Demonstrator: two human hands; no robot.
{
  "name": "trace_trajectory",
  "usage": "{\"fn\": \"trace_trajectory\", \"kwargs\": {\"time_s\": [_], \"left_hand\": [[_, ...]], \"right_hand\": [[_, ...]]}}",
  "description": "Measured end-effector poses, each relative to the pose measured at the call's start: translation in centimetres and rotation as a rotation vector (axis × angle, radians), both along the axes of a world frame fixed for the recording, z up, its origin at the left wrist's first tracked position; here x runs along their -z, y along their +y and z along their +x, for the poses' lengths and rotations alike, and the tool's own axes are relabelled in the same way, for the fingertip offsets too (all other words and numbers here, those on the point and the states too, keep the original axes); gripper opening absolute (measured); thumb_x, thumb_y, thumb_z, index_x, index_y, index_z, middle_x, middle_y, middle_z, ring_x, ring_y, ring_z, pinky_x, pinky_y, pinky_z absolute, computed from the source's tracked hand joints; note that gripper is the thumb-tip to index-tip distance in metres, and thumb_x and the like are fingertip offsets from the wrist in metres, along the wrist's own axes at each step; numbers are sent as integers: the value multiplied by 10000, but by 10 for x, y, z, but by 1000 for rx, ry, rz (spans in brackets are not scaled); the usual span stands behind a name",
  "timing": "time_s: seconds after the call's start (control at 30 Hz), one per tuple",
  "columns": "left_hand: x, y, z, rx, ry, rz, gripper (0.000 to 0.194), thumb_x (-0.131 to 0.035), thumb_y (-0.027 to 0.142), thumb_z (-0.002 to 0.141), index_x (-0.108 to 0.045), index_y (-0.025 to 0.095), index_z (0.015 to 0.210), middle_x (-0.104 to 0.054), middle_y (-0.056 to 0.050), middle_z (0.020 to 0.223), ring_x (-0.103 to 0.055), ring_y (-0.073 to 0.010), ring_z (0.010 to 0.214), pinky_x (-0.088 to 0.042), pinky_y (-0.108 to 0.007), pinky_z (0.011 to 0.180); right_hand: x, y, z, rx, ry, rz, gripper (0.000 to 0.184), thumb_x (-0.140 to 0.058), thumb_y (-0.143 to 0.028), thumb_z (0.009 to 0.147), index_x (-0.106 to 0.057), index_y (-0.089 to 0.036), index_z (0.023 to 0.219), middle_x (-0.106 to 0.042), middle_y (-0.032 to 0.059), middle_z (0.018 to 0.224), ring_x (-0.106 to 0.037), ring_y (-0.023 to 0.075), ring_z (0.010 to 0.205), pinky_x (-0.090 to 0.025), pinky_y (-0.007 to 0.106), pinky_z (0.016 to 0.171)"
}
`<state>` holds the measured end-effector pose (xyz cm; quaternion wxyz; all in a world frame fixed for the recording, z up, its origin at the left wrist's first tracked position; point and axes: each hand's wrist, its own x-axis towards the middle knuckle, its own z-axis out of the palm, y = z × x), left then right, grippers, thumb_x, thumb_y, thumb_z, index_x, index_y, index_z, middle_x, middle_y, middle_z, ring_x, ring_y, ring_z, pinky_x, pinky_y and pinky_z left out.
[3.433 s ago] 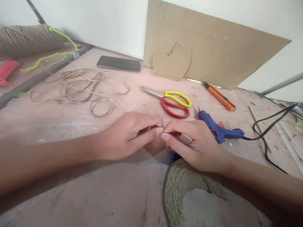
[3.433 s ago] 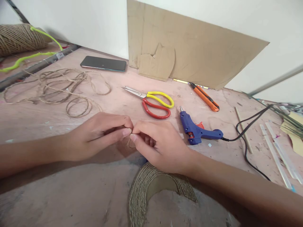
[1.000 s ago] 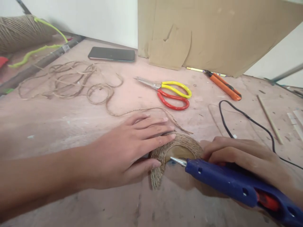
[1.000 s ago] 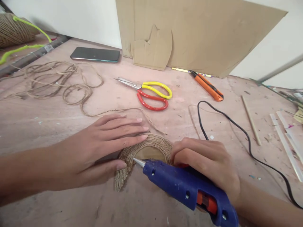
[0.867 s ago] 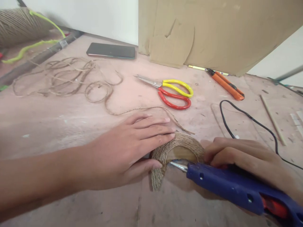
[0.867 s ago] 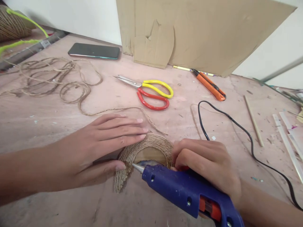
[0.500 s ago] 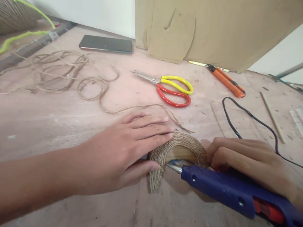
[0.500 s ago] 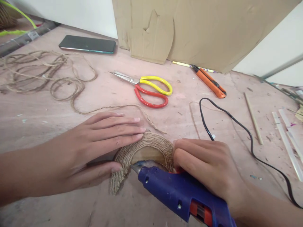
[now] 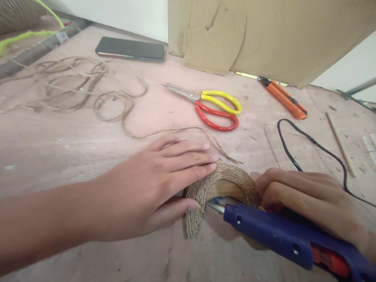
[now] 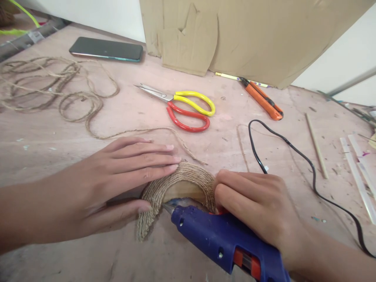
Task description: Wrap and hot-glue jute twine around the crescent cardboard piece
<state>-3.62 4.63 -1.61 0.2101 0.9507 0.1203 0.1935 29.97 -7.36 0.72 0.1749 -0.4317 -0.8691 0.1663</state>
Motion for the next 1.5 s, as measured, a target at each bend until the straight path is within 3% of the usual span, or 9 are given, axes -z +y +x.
{"fn": "trace_trajectory", "kwargs": {"time_s": [0.2,0.4,0.73,1.03,1.23,1.37,1.5], "left_hand": [[-8,2,1,34,83,-5,532,-660,404,1202,-657,161,1675,-677,-143,1755,-598,-359,1690,-390,-598,1484],[-7,1,1,25,88,28,514,-585,434,1237,-637,183,1682,-654,-130,1778,-580,-331,1707,-362,-570,1496],[-10,3,1,36,94,24,504,-592,419,1233,-639,188,1678,-675,-125,1757,-594,-342,1696,-394,-612,1475],[-11,3,2,40,85,33,502,-566,419,1238,-648,165,1663,-677,-143,1753,-609,-347,1682,-419,-600,1457],[-11,3,2,41,97,19,503,-576,407,1234,-644,180,1677,-689,-137,1741,-602,-352,1688,-411,-615,1460],[-10,4,3,41,108,26,514,-552,444,1248,-621,208,1699,-681,-117,1750,-588,-342,1700,-424,-626,1444],[-10,4,2,43,104,53,522,-537,450,1256,-617,169,1690,-675,-127,1755,-584,-338,1702,-423,-617,1441]], "right_hand": [[2,0,-1,10,0,-7,144,-592,-192,1103,-506,-285,1034,-630,3,888,-591,183,650,-422,365,580],[4,-1,1,-8,-14,24,154,-598,-176,1103,-493,-273,1045,-581,-5,881,-545,168,661,-370,359,597],[-1,5,-1,-38,-1,-15,121,-526,-299,1155,-493,-278,1040,-557,-7,865,-520,171,656,-350,337,596],[-3,7,-2,-21,22,-10,221,-488,-385,1213,-449,-278,1024,-499,-31,849,-481,145,645,-328,315,584],[-3,6,3,17,52,-34,186,-629,-393,1119,-522,-276,1024,-519,-35,826,-483,148,627,-332,326,563],[-3,6,5,55,13,-45,299,-814,-360,1025,-526,-282,1003,-541,-50,823,-509,142,630,-356,316,566],[-3,6,4,17,50,-54,284,-638,-483,1150,-512,-276,1003,-515,-37,831,-495,144,642,-339,323,563]]}}
